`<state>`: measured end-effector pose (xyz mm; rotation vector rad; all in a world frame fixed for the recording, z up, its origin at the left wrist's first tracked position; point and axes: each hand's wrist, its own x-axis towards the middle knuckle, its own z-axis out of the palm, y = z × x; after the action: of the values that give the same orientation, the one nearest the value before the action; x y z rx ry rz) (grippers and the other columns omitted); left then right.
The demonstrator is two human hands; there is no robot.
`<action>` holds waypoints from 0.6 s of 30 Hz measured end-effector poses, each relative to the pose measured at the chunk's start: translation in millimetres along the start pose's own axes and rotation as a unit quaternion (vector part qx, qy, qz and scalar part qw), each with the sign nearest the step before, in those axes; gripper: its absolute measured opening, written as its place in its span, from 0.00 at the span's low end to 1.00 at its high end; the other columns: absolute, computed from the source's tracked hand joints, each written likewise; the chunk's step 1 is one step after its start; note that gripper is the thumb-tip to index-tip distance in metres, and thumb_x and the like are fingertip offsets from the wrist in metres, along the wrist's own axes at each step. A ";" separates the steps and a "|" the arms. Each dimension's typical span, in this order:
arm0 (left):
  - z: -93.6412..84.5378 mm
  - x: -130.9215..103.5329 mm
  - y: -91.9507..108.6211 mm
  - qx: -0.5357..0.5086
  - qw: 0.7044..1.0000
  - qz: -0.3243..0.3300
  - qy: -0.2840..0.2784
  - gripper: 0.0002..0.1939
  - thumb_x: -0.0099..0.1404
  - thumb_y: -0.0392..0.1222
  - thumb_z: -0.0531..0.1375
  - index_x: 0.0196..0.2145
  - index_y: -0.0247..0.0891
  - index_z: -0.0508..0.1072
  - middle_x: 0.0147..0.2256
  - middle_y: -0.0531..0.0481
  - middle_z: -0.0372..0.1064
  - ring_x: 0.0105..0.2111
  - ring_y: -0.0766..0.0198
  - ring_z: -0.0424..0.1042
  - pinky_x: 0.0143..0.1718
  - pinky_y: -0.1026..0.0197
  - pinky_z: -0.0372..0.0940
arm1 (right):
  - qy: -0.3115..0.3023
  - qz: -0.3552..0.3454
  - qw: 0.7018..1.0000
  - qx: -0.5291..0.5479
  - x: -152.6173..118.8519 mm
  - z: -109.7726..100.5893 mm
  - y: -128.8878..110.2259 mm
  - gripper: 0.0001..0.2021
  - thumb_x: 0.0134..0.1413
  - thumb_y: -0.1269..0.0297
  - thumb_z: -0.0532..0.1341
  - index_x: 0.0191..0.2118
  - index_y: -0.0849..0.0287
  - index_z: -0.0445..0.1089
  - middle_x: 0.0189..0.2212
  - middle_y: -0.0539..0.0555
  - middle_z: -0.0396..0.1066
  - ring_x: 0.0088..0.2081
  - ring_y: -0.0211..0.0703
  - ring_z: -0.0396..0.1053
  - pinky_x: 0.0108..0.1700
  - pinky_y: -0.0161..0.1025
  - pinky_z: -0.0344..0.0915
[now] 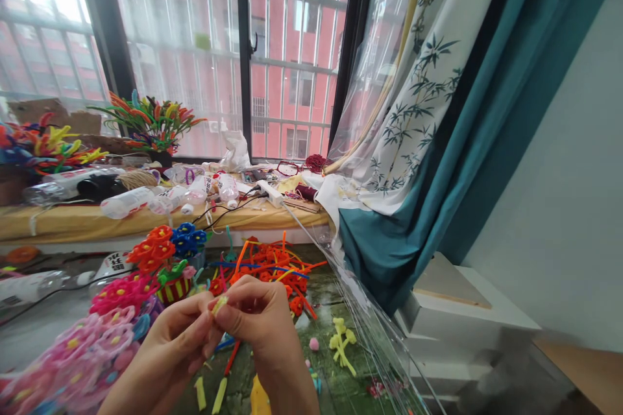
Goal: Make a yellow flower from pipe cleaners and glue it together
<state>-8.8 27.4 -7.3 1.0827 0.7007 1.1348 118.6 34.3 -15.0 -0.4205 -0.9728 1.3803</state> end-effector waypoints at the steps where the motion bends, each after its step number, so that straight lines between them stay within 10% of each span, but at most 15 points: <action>1: 0.7 -0.8 0.6 -0.002 1.000 -0.007 0.004 0.25 0.47 0.58 0.74 0.22 0.35 0.70 0.17 0.57 0.59 0.18 0.74 0.49 0.19 0.70 0.45 | -0.002 -0.002 1.000 0.005 0.2 0.0 0.3 0.10 0.36 0.55 0.78 0.23 0.54 0.82 0.23 0.48 0.70 0.24 0.36 0.62 0.29 0.34 0.57; 18: 2.6 -1.9 4.8 -0.024 1.000 0.011 -0.008 0.25 0.49 0.57 0.73 0.19 0.35 0.69 0.18 0.56 0.60 0.20 0.71 0.52 0.22 0.69 0.48 | -0.008 0.008 1.000 0.001 2.2 -3.0 2.3 0.12 0.39 0.54 0.77 0.22 0.57 0.81 0.22 0.49 0.69 0.20 0.30 0.56 0.20 0.32 0.45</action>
<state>-8.8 25.0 -2.1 1.0598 0.6476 1.1564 119.3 37.6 -17.7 -0.4175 -0.9830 1.4018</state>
